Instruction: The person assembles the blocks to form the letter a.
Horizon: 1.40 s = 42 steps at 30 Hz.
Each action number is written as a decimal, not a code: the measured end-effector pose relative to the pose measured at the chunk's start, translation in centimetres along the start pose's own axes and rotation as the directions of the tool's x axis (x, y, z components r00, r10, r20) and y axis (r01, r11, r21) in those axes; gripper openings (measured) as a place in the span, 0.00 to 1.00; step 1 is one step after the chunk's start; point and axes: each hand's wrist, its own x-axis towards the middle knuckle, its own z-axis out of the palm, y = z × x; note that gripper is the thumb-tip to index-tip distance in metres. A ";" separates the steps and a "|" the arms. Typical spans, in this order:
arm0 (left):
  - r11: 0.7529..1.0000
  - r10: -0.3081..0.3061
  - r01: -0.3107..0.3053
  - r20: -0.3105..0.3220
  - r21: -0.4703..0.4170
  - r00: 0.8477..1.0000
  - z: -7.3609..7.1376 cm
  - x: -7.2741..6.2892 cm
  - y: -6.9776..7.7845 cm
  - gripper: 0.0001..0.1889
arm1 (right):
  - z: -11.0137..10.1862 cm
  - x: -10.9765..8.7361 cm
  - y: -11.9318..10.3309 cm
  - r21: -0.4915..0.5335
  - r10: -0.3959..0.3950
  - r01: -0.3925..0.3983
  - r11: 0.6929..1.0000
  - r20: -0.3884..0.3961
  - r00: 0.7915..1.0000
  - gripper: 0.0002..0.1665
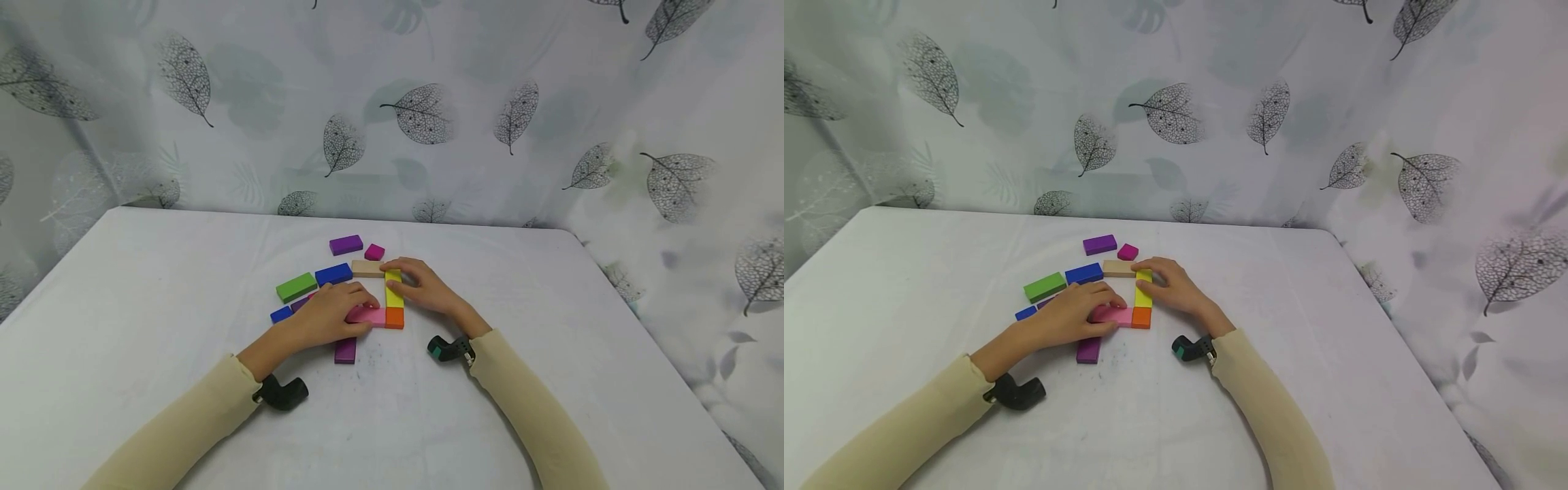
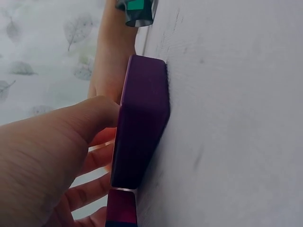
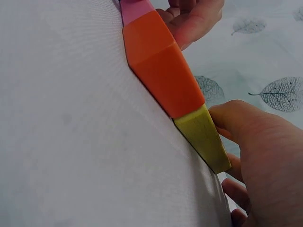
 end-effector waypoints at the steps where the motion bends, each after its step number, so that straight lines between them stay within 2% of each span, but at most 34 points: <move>1: 1.000 0.004 -0.004 -0.001 0.001 1.000 0.0 0.0 0.0 0.17 | 0.0 0.0 0.0 0.000 0.001 -0.001 1.000 0.000 1.000 0.23; 9: 1.000 0.016 -0.016 -0.005 0.009 1.000 0.1 0.0 -0.1 0.16 | 0.1 0.0 0.1 -0.004 0.011 -0.011 1.000 0.004 1.000 0.23; 31: 1.000 -0.006 0.006 0.015 0.013 1.000 0.2 0.2 0.0 0.17 | 0.0 -0.2 0.3 0.014 -0.016 0.016 1.000 -0.004 1.000 0.23; 37: 0.999 -0.041 0.041 0.016 0.000 0.999 -0.2 -0.3 0.1 0.19 | 0.1 -0.1 0.3 0.011 -0.012 0.012 1.000 0.003 1.000 0.23; 42: 0.999 -0.044 0.044 0.004 0.004 0.999 -0.5 -0.7 -0.1 0.19 | 0.0 0.0 0.2 0.004 -0.002 0.002 1.000 0.001 1.000 0.23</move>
